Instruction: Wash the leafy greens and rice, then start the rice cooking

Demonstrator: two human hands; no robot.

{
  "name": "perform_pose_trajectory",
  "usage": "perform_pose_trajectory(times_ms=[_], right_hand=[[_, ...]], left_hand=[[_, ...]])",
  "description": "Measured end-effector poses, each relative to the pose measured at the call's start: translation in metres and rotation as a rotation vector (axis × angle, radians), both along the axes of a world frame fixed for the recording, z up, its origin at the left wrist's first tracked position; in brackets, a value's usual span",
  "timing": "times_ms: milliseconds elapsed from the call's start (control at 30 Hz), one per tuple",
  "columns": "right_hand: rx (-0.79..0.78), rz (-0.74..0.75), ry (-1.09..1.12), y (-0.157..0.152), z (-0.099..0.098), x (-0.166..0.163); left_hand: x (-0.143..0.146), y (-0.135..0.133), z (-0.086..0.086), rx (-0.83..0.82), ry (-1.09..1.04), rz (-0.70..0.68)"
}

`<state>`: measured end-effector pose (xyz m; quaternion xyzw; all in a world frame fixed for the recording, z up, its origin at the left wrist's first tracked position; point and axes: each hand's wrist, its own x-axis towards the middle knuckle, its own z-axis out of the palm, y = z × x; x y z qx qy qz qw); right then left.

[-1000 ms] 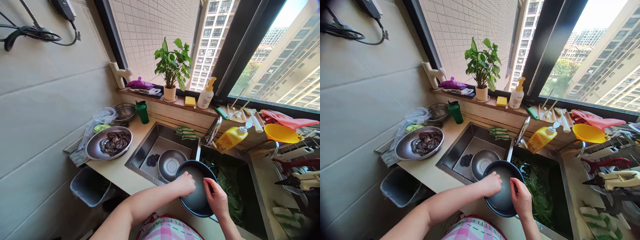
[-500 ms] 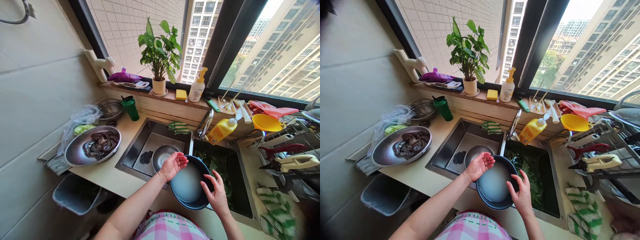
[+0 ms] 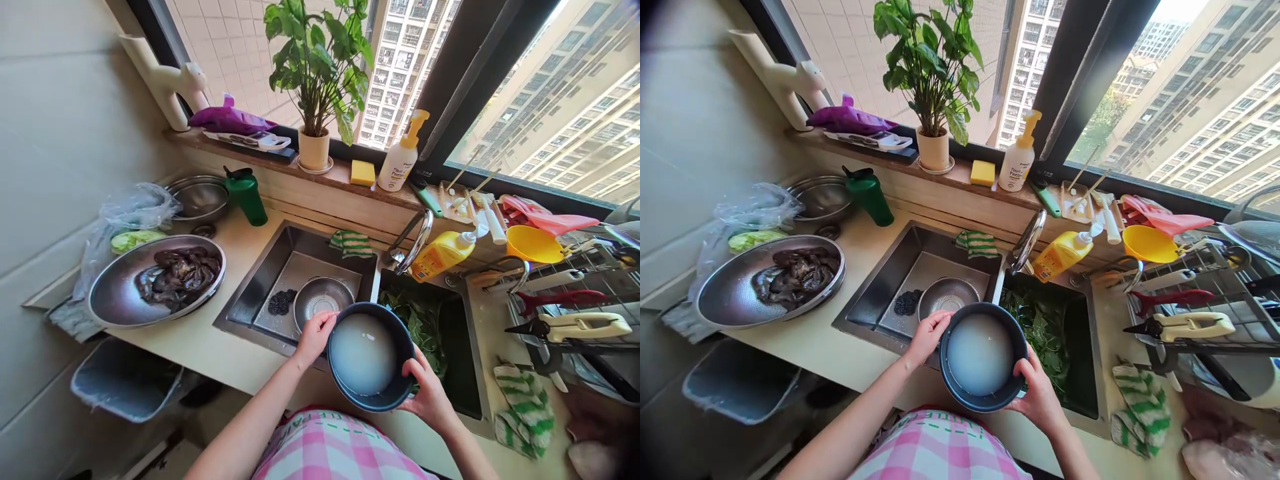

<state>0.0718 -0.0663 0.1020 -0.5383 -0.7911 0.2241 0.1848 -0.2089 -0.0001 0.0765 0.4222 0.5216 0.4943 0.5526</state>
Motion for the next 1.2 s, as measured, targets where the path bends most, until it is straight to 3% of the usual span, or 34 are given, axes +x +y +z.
perform_pose_trajectory(times_ms=[233, 600, 833, 1000, 1200], right_hand=[[0.073, 0.047, 0.017, 0.026, 0.025, -0.024], [0.128, 0.176, -0.182, 0.06, 0.053, -0.056], [0.161, 0.193, -0.304, 0.07, 0.068, -0.056], [0.182, 0.204, -0.356, 0.072, 0.075, -0.055], [0.19, 0.22, -0.406, 0.078, 0.083, -0.058]], left_hand=[[-0.001, -0.001, -0.023, -0.226, -0.435, 0.135], [-0.004, 0.004, -0.043, -0.341, -0.597, 0.31], [0.006, -0.005, -0.047, -0.398, -0.625, 0.355], [0.014, -0.015, -0.044, -0.542, -0.776, 0.299], [0.02, -0.016, -0.041, -0.617, -0.926, 0.337]])
